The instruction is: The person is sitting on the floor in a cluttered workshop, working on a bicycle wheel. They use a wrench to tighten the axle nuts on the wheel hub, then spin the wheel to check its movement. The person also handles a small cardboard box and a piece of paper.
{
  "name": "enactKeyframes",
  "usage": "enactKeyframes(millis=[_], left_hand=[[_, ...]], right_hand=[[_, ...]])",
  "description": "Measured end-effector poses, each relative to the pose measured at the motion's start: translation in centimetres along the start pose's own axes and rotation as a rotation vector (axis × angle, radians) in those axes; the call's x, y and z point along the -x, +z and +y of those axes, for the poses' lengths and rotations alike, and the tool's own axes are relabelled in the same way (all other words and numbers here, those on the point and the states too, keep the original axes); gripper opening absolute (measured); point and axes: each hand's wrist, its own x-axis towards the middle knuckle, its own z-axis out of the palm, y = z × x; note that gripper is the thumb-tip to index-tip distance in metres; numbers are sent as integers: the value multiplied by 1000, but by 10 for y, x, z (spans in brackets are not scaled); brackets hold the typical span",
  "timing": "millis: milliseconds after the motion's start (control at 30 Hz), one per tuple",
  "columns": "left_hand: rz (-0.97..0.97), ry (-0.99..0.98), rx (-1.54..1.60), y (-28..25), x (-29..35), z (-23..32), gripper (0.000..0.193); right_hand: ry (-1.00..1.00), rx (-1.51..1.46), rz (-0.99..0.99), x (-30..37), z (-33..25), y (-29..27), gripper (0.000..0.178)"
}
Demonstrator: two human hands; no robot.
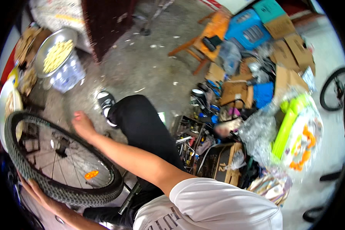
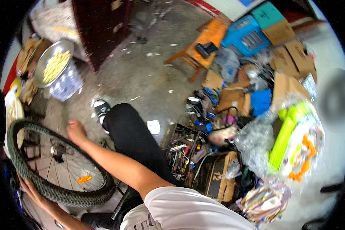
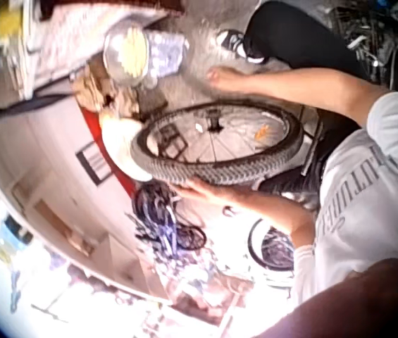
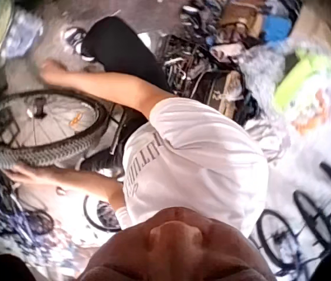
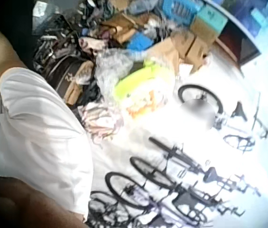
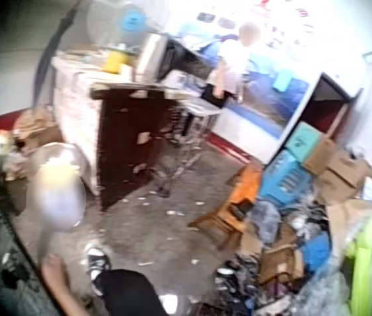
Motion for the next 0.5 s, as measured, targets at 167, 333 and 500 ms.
enactKeyframes(millis=[167,333,500], left_hand=[[-20,193,29,2,-4,-17,68],[-5,156,29,9,-8,-27,62],[-86,103,513,-1,-9,-1,63]], right_hand=[[-320,-239,-333,80,-166,-83,40],[-556,62,-107,122,-190,-208,37],[-212,48,281,132,-92,-340,30]])
